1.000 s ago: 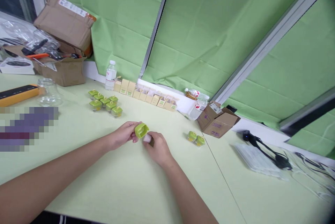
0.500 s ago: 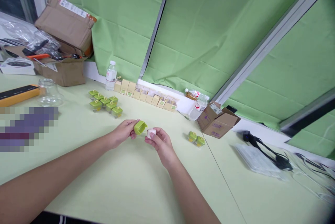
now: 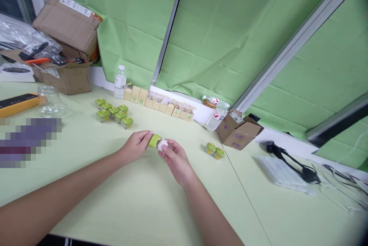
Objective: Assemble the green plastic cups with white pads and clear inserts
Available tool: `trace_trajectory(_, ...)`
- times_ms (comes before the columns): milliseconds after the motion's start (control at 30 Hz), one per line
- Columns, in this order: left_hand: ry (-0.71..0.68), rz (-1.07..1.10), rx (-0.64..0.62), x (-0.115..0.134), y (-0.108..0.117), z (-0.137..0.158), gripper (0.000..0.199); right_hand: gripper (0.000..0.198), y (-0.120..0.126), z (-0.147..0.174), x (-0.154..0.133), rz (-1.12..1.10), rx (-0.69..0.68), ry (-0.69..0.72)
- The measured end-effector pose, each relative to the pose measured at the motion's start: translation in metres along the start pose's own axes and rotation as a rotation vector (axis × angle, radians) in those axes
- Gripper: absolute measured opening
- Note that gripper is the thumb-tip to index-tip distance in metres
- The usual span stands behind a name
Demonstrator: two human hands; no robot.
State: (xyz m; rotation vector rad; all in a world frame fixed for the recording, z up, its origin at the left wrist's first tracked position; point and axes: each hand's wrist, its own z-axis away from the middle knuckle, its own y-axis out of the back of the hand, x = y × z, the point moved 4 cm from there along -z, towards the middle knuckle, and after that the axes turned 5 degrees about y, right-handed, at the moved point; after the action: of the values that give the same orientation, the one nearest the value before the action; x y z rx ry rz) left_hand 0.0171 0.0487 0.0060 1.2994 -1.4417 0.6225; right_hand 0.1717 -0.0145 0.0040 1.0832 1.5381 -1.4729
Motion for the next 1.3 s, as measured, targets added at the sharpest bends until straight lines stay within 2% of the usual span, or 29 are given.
trace_trajectory(133, -0.064, -0.011, -0.030, 0.004, 0.000, 0.002, 0.042, 0.037, -0.004, 0.002, -0.002, 0.023, -0.007, 0.034)
trace_trajectory(367, -0.135, -0.078, 0.005, 0.010, 0.001, 0.005, 0.038, 0.036, -0.005, 0.002, -0.001, 0.097, -0.047, 0.102)
trace_trajectory(667, -0.182, -0.122, 0.057, 0.014, 0.000, 0.007, 0.035, 0.032, -0.008, 0.004, 0.001, 0.124, 0.026, 0.181)
trace_trajectory(933, -0.115, -0.072, 0.048, 0.007, -0.003, 0.008, 0.038, 0.040, -0.011, 0.005, 0.002, 0.156, 0.044, 0.214)
trace_trajectory(1133, -0.031, 0.046, 0.031, 0.001, -0.008, 0.006, 0.039, 0.025, -0.014, 0.009, -0.001, 0.245, 0.061, 0.366)
trace_trajectory(1300, 0.006, 0.113, 0.019, -0.001, -0.012, 0.005, 0.040, 0.024, -0.012, 0.012, 0.000, 0.365, 0.096, 0.435)
